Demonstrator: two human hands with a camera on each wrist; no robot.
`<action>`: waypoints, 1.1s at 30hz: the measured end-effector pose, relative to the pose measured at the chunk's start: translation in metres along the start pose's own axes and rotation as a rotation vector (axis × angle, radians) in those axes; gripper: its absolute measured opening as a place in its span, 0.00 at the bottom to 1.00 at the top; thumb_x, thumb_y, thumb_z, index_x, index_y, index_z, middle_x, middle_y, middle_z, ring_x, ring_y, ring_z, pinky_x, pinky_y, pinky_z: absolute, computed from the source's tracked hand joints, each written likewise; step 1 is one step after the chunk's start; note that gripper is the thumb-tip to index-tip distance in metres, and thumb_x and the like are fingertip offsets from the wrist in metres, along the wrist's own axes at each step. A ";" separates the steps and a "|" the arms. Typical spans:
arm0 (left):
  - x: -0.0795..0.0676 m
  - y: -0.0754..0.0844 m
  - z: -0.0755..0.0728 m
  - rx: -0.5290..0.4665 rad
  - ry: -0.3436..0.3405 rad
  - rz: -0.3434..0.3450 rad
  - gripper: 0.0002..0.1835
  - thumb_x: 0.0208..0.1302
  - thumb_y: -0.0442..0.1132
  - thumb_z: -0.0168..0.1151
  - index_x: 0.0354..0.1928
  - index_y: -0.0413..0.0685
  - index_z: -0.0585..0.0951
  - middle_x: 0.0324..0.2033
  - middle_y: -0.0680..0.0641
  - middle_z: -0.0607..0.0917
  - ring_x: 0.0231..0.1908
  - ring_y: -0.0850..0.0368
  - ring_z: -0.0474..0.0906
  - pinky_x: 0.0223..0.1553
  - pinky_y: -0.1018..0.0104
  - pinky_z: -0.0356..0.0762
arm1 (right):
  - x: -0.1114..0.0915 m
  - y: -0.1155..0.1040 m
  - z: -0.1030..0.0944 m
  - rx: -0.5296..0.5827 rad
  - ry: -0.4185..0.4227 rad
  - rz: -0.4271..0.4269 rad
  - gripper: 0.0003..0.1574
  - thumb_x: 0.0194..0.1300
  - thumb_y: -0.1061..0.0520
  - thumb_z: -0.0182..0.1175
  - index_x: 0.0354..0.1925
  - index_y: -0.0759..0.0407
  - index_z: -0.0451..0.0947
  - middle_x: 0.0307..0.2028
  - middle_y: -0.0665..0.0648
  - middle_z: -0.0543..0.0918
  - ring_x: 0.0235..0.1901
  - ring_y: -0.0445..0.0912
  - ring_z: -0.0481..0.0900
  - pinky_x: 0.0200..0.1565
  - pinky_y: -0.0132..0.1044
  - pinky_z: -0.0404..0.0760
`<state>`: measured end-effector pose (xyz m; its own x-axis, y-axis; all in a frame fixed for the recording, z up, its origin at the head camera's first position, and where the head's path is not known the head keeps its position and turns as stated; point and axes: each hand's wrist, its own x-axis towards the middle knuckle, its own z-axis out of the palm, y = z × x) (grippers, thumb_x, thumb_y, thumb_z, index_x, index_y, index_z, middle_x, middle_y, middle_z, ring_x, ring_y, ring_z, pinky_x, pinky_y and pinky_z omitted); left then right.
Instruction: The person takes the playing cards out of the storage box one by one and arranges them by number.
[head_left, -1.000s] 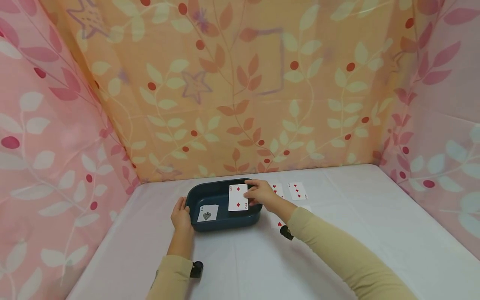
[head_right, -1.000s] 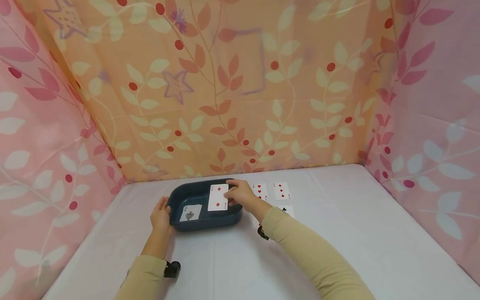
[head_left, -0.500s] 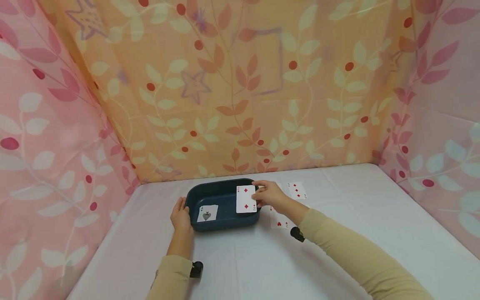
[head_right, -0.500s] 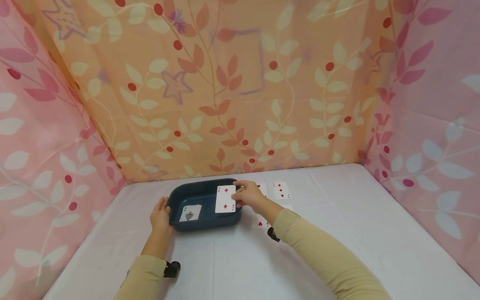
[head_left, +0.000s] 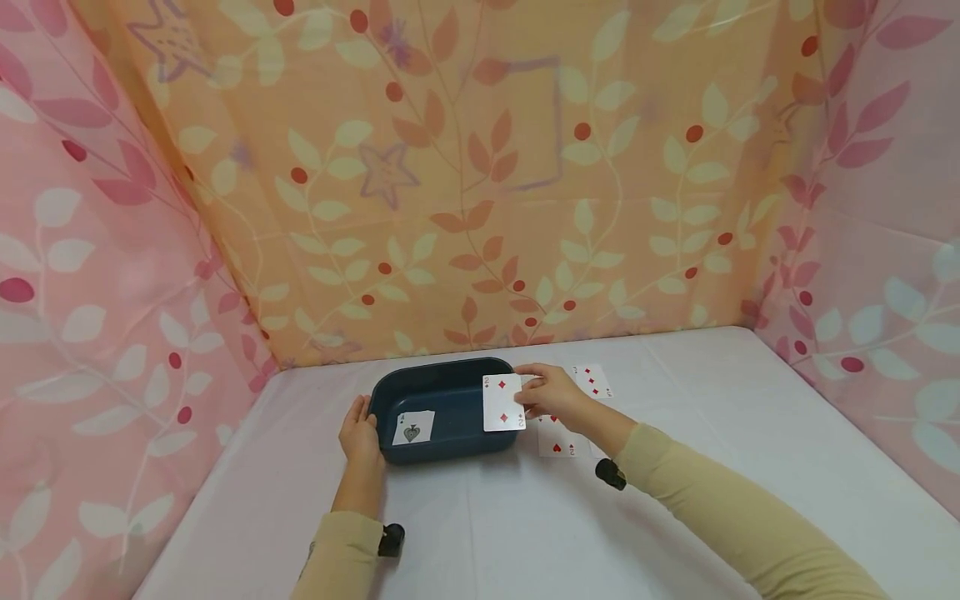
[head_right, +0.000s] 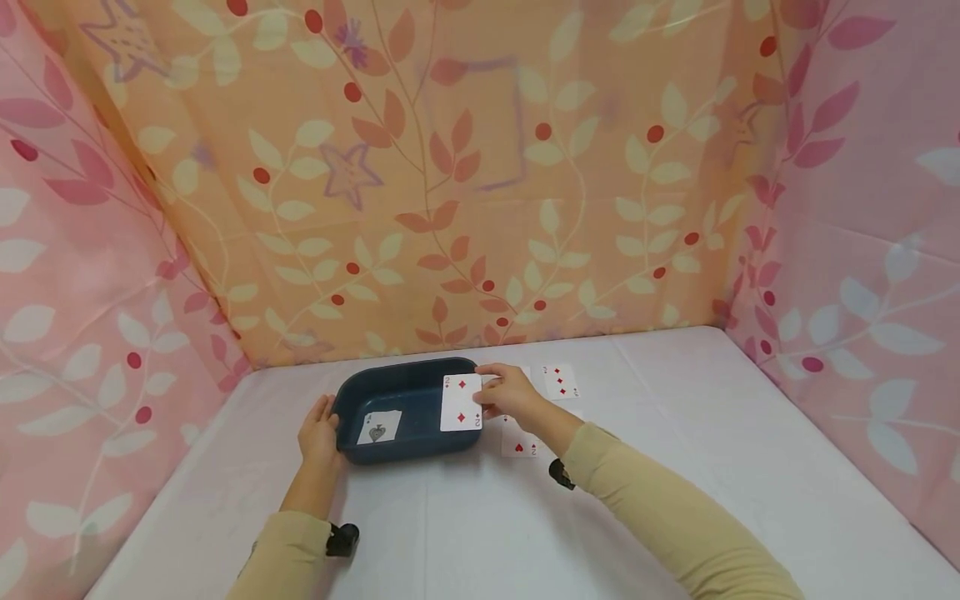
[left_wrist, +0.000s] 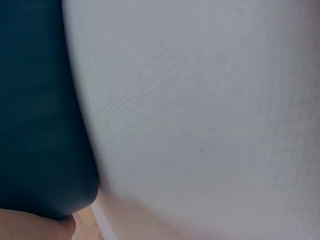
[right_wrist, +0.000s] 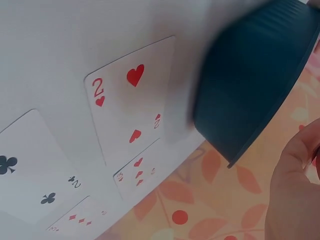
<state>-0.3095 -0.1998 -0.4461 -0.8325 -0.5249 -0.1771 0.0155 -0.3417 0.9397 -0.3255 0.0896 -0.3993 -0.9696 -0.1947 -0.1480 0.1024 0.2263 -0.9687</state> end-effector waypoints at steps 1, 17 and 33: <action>0.000 0.000 0.000 0.001 0.000 -0.002 0.29 0.72 0.22 0.36 0.74 0.40 0.57 0.72 0.44 0.61 0.72 0.53 0.54 0.70 0.62 0.52 | -0.001 0.000 -0.001 -0.006 0.004 0.002 0.34 0.63 0.67 0.63 0.66 0.63 0.68 0.35 0.60 0.83 0.27 0.47 0.78 0.31 0.33 0.83; -0.001 0.001 -0.003 0.027 -0.016 -0.015 0.29 0.74 0.25 0.37 0.75 0.43 0.55 0.72 0.46 0.60 0.72 0.54 0.52 0.70 0.63 0.50 | -0.019 0.007 -0.022 0.000 0.018 -0.005 0.34 0.62 0.68 0.62 0.66 0.66 0.67 0.33 0.59 0.82 0.28 0.47 0.77 0.32 0.35 0.83; -0.003 0.002 -0.002 0.016 -0.023 -0.009 0.29 0.74 0.24 0.37 0.75 0.42 0.55 0.72 0.45 0.60 0.72 0.54 0.52 0.70 0.63 0.50 | -0.032 0.011 -0.046 -0.024 0.048 0.023 0.34 0.64 0.66 0.62 0.67 0.65 0.65 0.37 0.61 0.83 0.30 0.49 0.78 0.33 0.34 0.82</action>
<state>-0.3062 -0.2005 -0.4442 -0.8450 -0.5037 -0.1794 -0.0010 -0.3339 0.9426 -0.3039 0.1420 -0.3957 -0.9766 -0.1435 -0.1604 0.1205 0.2531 -0.9599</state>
